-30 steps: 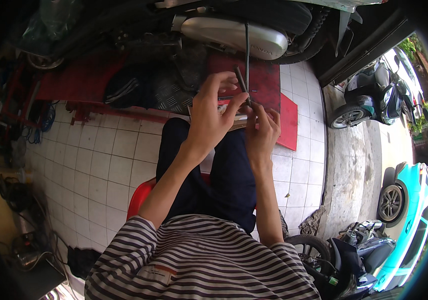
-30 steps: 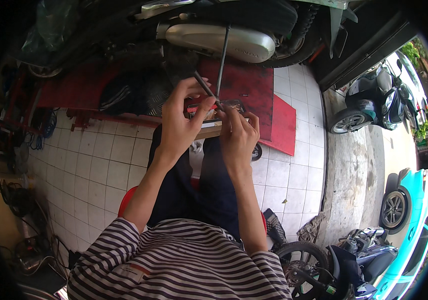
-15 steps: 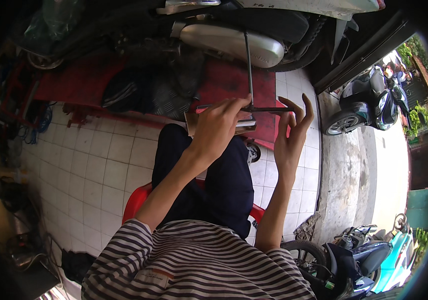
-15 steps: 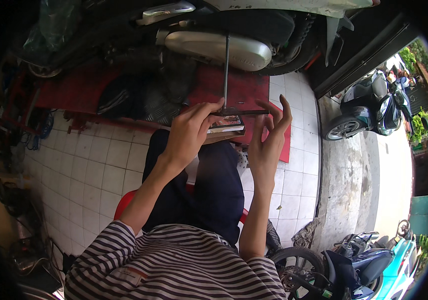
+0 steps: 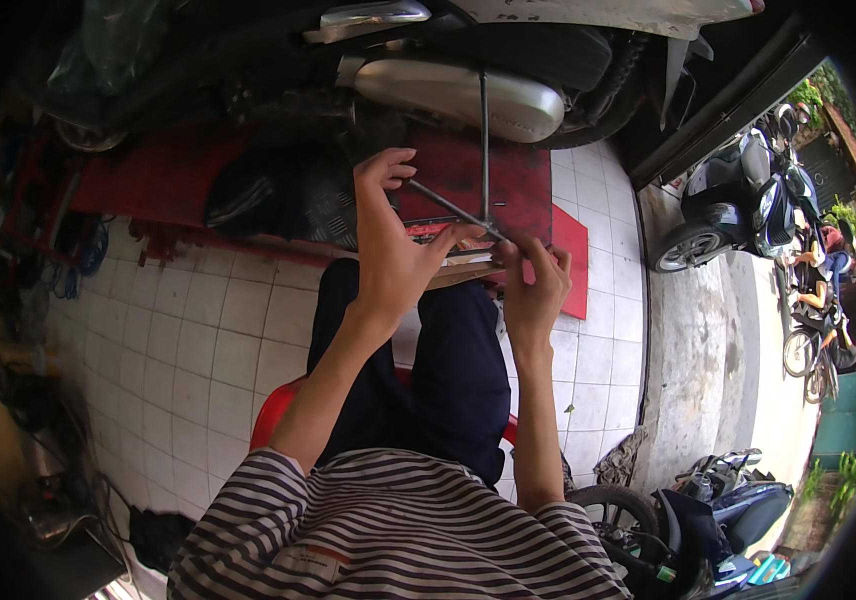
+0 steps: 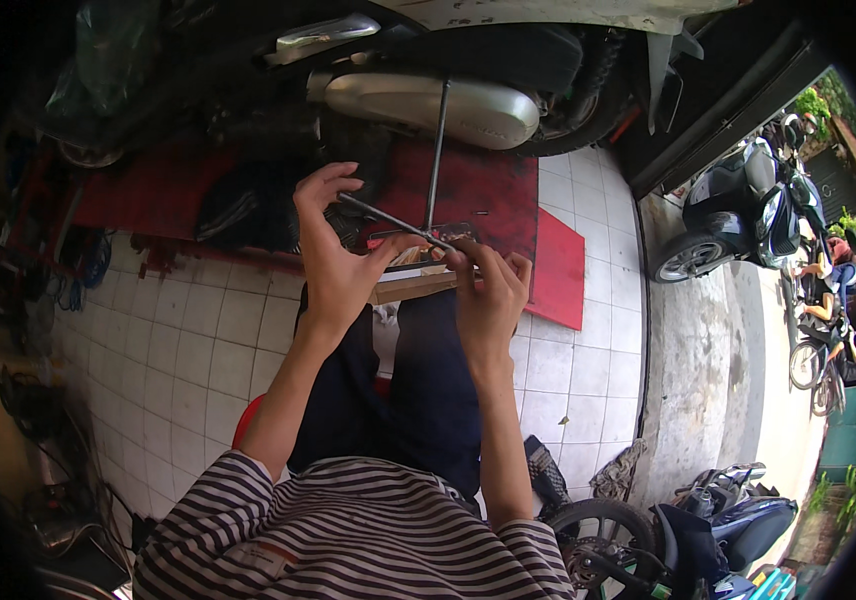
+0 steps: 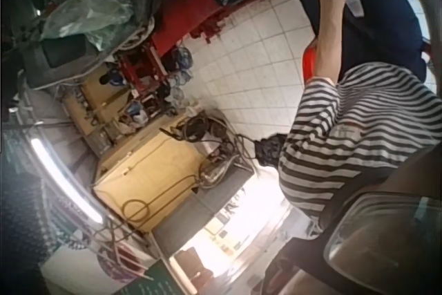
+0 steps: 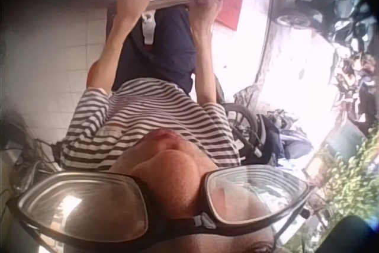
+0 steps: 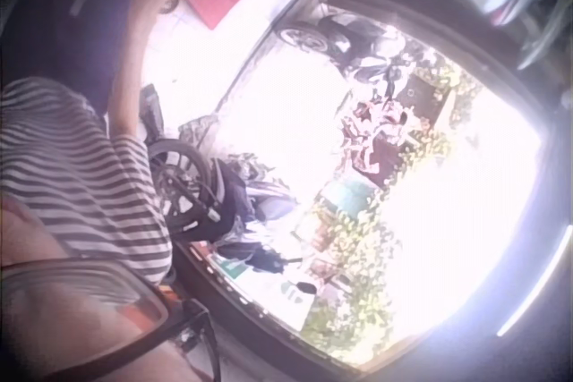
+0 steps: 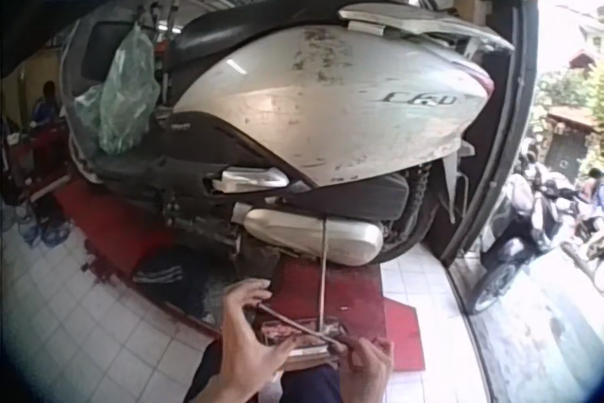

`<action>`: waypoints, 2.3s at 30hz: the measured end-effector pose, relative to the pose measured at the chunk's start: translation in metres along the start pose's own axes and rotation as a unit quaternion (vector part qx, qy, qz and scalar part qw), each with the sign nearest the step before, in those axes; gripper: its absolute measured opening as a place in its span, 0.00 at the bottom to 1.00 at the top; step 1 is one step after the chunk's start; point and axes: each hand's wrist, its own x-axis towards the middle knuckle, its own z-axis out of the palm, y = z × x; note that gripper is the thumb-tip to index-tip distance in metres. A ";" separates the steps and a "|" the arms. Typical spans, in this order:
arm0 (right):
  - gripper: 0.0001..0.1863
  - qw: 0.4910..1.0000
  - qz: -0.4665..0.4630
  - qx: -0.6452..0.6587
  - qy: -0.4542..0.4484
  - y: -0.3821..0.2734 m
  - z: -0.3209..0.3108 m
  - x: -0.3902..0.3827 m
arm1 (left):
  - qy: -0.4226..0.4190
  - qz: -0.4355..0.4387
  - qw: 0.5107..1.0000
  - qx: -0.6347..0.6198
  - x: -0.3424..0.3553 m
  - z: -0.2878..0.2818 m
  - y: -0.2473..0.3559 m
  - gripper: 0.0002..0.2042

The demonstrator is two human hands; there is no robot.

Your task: The person turns a screw on the side cover of a scooter using a T-handle wrench while holding a cardboard box.

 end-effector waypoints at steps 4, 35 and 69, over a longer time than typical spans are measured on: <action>0.06 0.996 0.059 0.066 -0.008 -0.007 0.027 -0.014 | -0.141 -0.130 0.981 -0.037 -0.030 0.006 -0.009 0.11; 0.18 0.984 -0.049 0.164 -0.043 -0.039 -0.033 0.069 | -0.162 -0.013 0.984 0.075 -0.031 0.020 -0.003 0.11; 0.10 0.972 0.070 0.219 -0.047 -0.067 -0.018 0.053 | -0.164 -0.002 0.978 0.132 -0.020 0.014 0.014 0.06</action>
